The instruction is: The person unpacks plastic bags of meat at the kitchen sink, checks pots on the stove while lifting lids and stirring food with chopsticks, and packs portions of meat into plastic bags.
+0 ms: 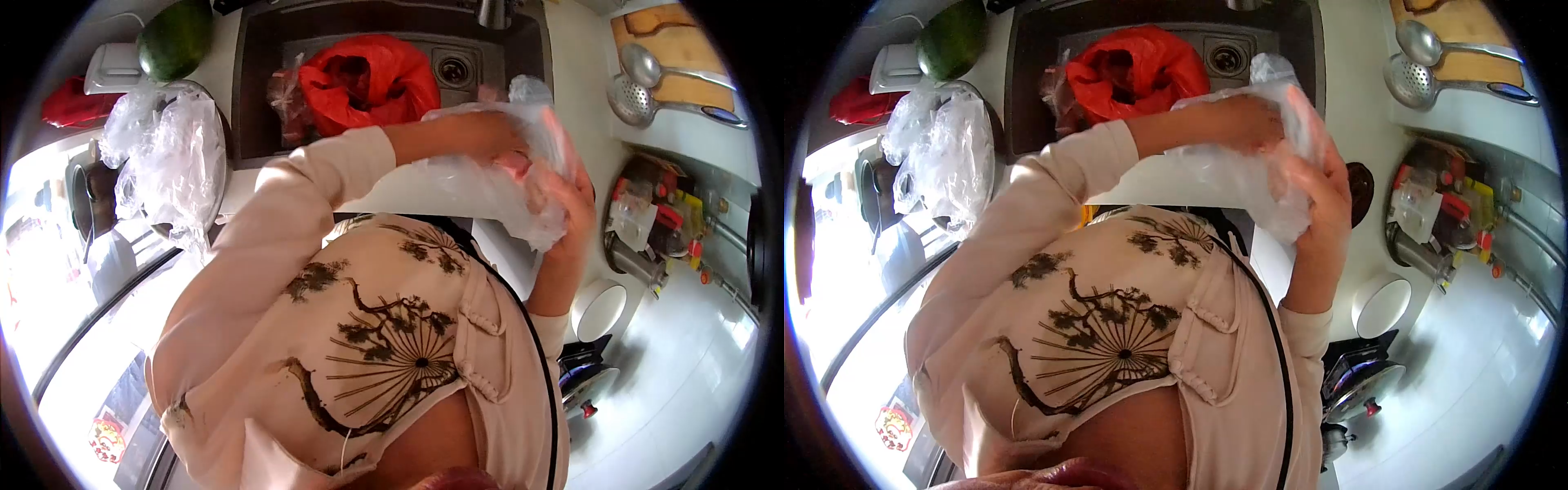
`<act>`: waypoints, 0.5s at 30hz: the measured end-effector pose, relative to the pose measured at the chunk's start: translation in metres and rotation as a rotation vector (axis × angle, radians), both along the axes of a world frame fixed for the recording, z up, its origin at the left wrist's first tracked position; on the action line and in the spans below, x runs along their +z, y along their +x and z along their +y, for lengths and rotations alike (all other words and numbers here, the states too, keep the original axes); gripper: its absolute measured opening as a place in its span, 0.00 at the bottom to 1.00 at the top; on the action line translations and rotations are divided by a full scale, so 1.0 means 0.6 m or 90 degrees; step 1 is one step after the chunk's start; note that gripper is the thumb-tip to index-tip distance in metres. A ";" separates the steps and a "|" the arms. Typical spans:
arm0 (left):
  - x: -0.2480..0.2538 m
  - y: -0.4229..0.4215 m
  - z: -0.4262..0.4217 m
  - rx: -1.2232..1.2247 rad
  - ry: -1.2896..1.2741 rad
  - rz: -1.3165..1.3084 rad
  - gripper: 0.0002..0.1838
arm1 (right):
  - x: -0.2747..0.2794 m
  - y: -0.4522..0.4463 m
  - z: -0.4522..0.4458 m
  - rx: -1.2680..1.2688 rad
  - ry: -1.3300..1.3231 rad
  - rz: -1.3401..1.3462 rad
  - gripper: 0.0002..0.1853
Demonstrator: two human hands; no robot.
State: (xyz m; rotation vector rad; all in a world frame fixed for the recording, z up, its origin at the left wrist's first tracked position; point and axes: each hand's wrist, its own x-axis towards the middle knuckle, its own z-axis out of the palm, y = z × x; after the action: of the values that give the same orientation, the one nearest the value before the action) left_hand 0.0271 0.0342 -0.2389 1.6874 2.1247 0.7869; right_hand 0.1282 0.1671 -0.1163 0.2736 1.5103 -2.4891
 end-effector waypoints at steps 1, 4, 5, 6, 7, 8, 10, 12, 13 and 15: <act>-0.024 -0.001 0.003 0.049 0.189 0.187 0.18 | 0.002 0.000 0.004 -0.002 -0.029 -0.003 0.36; 0.066 0.017 -0.046 0.045 0.360 -0.068 0.13 | 0.004 0.010 0.016 -0.129 0.019 -0.047 0.35; 0.127 0.010 -0.084 0.027 0.277 -0.281 0.13 | -0.002 0.010 0.025 -0.126 0.001 -0.042 0.35; 0.171 0.002 -0.133 0.011 0.184 -0.490 0.13 | -0.006 0.009 0.029 -0.122 -0.018 -0.038 0.35; 0.172 -0.008 -0.180 0.085 0.228 -0.577 0.13 | 0.001 0.004 0.020 -0.157 -0.011 -0.032 0.34; 0.169 -0.027 -0.219 0.165 0.273 -0.657 0.13 | 0.007 0.000 0.010 -0.192 -0.004 -0.026 0.34; 0.105 -0.077 -0.279 0.501 0.152 -0.428 0.14 | 0.009 -0.004 0.010 -0.182 0.033 -0.041 0.37; 0.003 -0.121 -0.327 0.605 -0.176 -0.237 0.13 | 0.015 -0.014 -0.002 -0.179 0.036 -0.048 0.36; -0.068 -0.141 -0.342 0.522 -0.346 -0.083 0.14 | 0.016 -0.018 -0.006 -0.194 0.045 -0.049 0.36; -0.144 -0.140 -0.340 0.431 -0.509 0.063 0.15 | 0.014 -0.020 -0.005 -0.191 0.027 -0.038 0.34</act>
State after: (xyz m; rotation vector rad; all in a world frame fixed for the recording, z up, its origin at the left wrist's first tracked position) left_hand -0.0569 -0.1696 -0.3255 0.6113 2.5906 -0.0612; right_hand 0.1160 0.1642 -0.1079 0.6179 1.6028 -2.6449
